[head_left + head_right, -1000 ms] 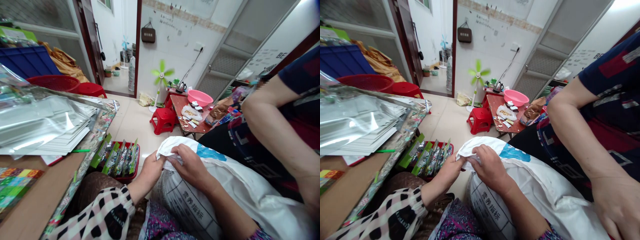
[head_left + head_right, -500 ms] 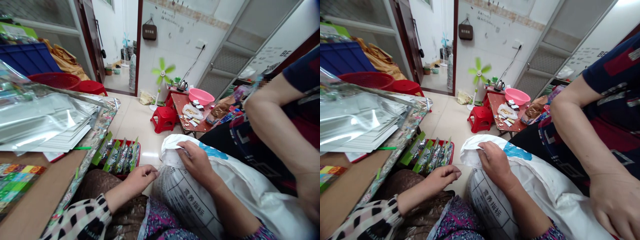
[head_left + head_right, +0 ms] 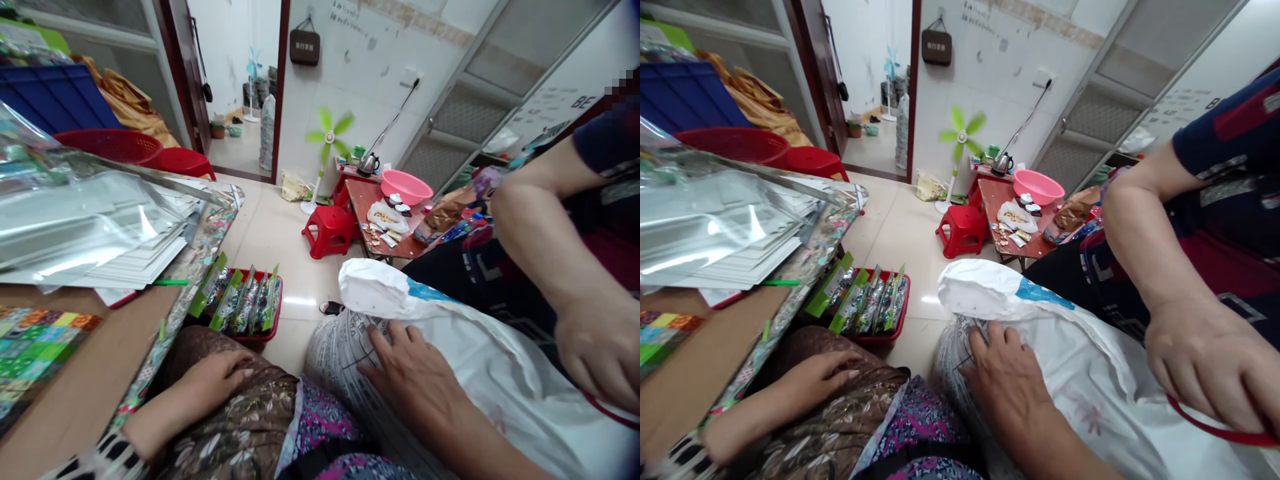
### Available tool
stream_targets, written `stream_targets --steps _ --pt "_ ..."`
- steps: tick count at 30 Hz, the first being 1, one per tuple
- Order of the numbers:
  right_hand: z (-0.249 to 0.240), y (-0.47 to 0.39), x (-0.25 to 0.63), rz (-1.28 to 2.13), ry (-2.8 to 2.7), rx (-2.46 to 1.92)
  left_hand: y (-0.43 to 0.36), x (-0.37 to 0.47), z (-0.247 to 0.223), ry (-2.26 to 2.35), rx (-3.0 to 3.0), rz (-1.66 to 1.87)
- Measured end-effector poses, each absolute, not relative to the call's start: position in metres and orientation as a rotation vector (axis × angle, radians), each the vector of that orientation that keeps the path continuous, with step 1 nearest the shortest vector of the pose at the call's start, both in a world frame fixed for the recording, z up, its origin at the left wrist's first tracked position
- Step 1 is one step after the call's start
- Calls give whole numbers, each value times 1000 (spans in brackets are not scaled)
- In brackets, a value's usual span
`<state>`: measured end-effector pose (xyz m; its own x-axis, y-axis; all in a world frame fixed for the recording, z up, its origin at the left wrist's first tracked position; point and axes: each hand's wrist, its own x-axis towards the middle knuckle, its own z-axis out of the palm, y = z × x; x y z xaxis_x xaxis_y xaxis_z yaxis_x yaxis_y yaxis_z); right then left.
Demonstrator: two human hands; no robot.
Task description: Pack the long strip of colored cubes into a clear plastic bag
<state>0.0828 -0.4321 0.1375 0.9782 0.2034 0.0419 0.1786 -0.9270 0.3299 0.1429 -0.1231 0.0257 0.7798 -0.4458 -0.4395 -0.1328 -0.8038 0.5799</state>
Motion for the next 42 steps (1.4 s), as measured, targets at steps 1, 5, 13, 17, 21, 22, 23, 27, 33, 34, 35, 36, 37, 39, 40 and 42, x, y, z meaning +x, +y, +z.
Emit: stream_targets --steps 1,5,13,17,21,22,23,27,33,34,35,36,37,39,40,42 --pt "135 -434 82 105 217 2782 -120 141 21 -418 2449 -788" --pt "129 -435 82 86 137 2749 -114 138 10 -410 2485 -822" --pt "116 -441 77 283 362 2998 -114 138 4 -437 2453 -761" --pt "118 -442 83 322 400 3107 -112 136 -1 -455 2447 -717" --pt "116 -430 92 155 303 3084 -116 136 3 -457 2440 -716" --pt "115 -428 94 147 285 3106 -117 136 6 -455 2440 -725" --pt "114 -426 95 146 276 3126 -118 136 8 -452 2439 -731" --pt "118 -427 94 146 394 3119 -120 134 14 -452 2416 -716" --pt "132 -430 90 202 533 2859 -118 133 13 -408 2430 -727" --pt "131 -428 90 177 507 2827 -118 134 13 -411 2428 -728" --pt "130 -426 92 157 466 2810 -118 134 13 -415 2423 -725" --pt "128 -424 93 143 420 2805 -119 134 13 -419 2419 -720" --pt "126 -423 94 131 380 2806 -119 135 13 -423 2414 -720" --pt "124 -420 96 88 334 2808 -120 135 15 -422 2414 -729" --pt "124 -419 96 54 324 2796 -120 135 16 -421 2417 -735" --pt "130 -418 95 -28 318 2758 -119 135 16 -426 2417 -744"
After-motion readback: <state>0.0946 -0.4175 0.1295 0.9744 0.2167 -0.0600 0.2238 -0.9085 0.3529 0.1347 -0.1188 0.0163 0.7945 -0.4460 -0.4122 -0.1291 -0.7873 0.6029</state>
